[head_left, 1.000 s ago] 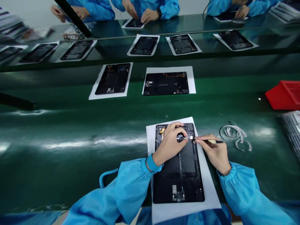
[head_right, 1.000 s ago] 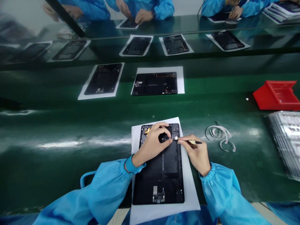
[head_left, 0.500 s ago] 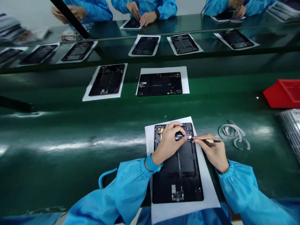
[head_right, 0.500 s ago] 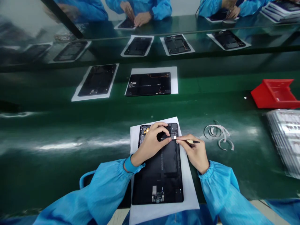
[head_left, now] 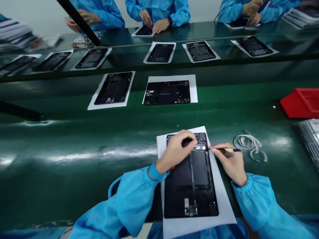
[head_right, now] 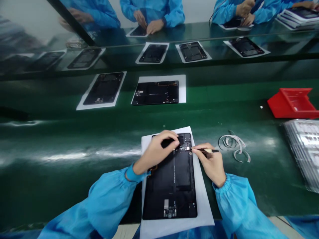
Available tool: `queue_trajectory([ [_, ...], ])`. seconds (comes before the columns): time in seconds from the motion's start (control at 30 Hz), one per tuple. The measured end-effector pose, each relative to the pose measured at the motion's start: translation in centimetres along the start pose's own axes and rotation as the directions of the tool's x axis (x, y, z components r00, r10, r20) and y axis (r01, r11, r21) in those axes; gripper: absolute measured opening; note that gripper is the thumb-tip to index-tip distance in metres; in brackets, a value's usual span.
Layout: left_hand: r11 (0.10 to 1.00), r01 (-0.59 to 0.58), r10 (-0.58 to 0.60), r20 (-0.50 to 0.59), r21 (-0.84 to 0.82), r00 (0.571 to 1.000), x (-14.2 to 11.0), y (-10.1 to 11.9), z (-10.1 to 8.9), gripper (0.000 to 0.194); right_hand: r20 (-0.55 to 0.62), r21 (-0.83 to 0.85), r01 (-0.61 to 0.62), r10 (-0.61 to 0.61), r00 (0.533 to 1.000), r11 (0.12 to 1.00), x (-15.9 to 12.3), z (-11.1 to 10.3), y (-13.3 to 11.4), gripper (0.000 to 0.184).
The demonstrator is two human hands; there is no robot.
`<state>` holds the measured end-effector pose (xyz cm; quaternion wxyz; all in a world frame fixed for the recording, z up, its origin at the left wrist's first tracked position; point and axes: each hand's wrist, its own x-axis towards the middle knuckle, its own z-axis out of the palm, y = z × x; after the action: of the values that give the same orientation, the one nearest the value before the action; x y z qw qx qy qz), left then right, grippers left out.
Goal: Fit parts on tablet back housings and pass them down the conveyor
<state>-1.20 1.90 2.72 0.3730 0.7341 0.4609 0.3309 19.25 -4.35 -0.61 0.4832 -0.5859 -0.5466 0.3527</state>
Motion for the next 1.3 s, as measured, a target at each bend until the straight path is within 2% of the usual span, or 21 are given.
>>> queue_trajectory([
  [0.07, 0.998, 0.05, -0.043, -0.152, 0.043, 0.988, 1.7, -1.7, -3.0, 0.008, -0.051, 0.041, -0.056, 0.058, 0.997, 0.998, 0.1, -0.2, 0.4, 0.014],
  [0.17, 0.962, 0.198, -0.119, -0.366, 0.186, 0.923, 5.0, -6.7, -8.8, 0.019, -0.008, 0.033, -0.063, 0.063, 0.998, 0.998, 0.1, -0.4, 0.8, 0.015],
  [0.2, 0.929, 0.286, -0.164, -0.432, 0.234, 0.887, 6.1, -8.7, -10.7, 0.026, 0.011, 0.016, -0.05, 0.05, 0.999, 0.999, 0.0, -0.3, 0.8, 0.015],
  [0.27, 0.816, 0.497, -0.27, -0.566, 0.296, 0.779, 7.9, -12.4, -14.0, 0.037, 0.039, -0.008, 0.007, -0.006, 0.999, 1.0, -0.3, -0.2, 0.7, 0.012],
  [0.33, 0.758, 0.59, -0.321, -0.628, 0.278, 0.709, 9.1, -15.2, -16.2, 0.049, 0.057, -0.016, 0.083, -0.082, 0.995, 0.996, -0.5, -0.1, 0.5, 0.007],
  [0.4, 0.721, 0.644, -0.363, -0.653, 0.255, 0.665, 10.0, -16.8, -17.4, 0.054, 0.077, -0.009, 0.149, -0.148, 0.986, 0.989, -0.7, -0.1, 0.3, 0.003],
  [0.5, 0.682, 0.692, -0.417, -0.652, 0.236, 0.633, 11.1, -17.6, -18.1, 0.045, 0.048, -0.019, 0.178, -0.177, 0.983, 0.984, -0.8, -0.2, 0.5, 0.004],
  [0.63, 0.661, 0.728, -0.495, -0.623, 0.183, 0.606, 12.3, -18.1, -18.3, 0.03, 0.003, -0.055, 0.136, -0.136, 0.991, 0.989, -0.6, -0.2, 1.0, 0.005],
  [0.77, 0.678, 0.732, -0.562, -0.592, 0.069, 0.577, 12.8, -17.9, -18.2, 0.032, 0.024, -0.066, 0.112, -0.11, 0.994, 0.992, -0.4, -0.1, 1.2, 0.008],
  [0.97, 0.723, 0.658, -0.656, -0.507, -0.21, 0.559, 13.3, -16.0, -17.3, 0.034, -0.015, -0.089, 0.015, -0.016, 1.0, 0.996, -0.3, -0.1, 1.6, 0.016],
  [1.07, 0.719, 0.586, -0.693, -0.438, -0.374, 0.572, 13.5, -14.6, -17.2, 0.033, -0.024, -0.06, 0.004, -0.005, 1.0, 0.998, -0.3, 0.0, 1.9, 0.017],
  [1.13, 0.699, 0.529, -0.709, -0.37, -0.481, 0.6, 13.3, -13.4, -17.0, 0.032, -0.03, -0.039, -0.003, 0.001, 1.0, 0.999, -0.2, 0.0, 2.0, 0.018],
  [1.3, 0.562, 0.457, -0.715, -0.127, -0.689, 0.688, 10.0, -9.5, -15.3, 0.014, -0.106, 0.027, -0.045, 0.048, 0.993, 0.999, -0.2, -0.1, 1.7, 0.022],
])
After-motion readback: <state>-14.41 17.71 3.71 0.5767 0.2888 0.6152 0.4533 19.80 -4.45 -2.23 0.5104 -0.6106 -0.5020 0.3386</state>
